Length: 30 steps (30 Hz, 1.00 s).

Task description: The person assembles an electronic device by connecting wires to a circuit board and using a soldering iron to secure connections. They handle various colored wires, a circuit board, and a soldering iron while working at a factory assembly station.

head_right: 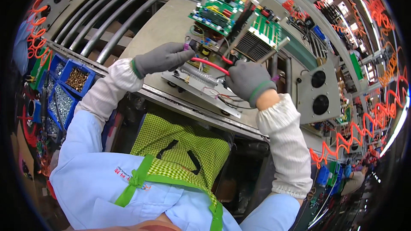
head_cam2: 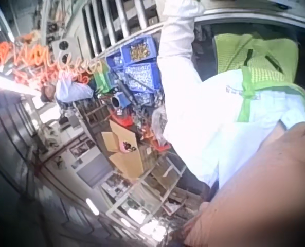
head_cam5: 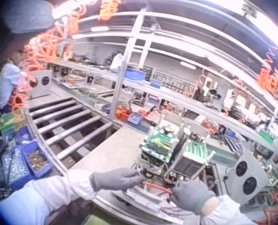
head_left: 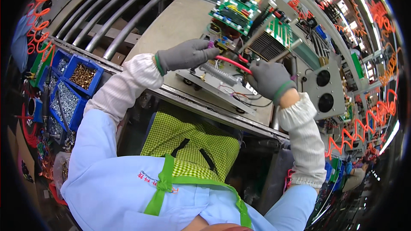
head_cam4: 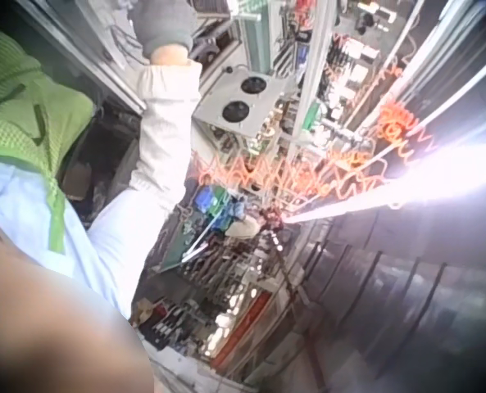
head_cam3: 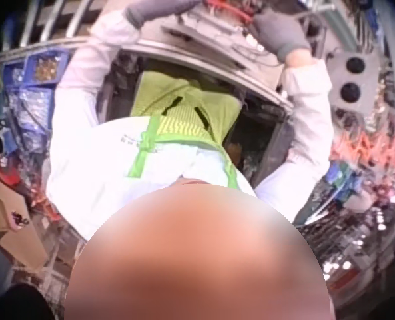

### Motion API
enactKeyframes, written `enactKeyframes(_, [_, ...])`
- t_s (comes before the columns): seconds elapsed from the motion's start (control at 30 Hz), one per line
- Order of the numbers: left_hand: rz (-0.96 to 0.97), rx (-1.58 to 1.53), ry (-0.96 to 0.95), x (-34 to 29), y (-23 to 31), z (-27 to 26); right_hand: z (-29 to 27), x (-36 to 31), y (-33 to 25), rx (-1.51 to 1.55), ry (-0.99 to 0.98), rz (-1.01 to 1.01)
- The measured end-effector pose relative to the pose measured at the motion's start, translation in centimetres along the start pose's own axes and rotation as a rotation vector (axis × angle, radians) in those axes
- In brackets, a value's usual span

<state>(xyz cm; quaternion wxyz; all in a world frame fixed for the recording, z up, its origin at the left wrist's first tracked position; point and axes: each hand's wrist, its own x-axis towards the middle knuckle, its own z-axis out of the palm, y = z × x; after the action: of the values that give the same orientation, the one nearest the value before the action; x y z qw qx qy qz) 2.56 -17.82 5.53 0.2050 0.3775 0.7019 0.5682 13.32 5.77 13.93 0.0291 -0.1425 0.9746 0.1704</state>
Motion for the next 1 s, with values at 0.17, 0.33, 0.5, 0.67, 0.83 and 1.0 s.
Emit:
enactKeyframes(0.17, [-0.171, -0.12, 0.009, 1.3, -7.7, -3.1, -0.5, 7.0, -2.1, 0.323, 0.157, 0.04])
enactKeyframes(0.33, [-0.115, -0.021, -0.119, 3.1, -9.0, -1.5, 4.4, 12.2, -3.0, 0.618, 0.404, -0.074])
enactKeyframes(0.5, [-0.009, 0.045, -0.02, 5.1, -12.3, -0.5, 6.8, 15.6, -3.4, 0.702, 0.434, -0.007])
enactKeyframes(0.67, [-0.31, -0.145, 0.11, 4.9, -10.8, 0.2, 8.3, 16.7, -2.8, 0.731, 0.56, -0.052])
enactKeyframes(0.83, [-0.12, -0.027, 0.163, 5.0, -12.9, 0.1, 8.4, 17.3, -3.5, 0.575, 0.633, 0.003])
enactKeyframes(1.0, [-0.297, -0.237, 0.17, 4.7, -11.5, 0.0, 8.7, 17.3, -2.6, 0.662, 0.578, -0.016])
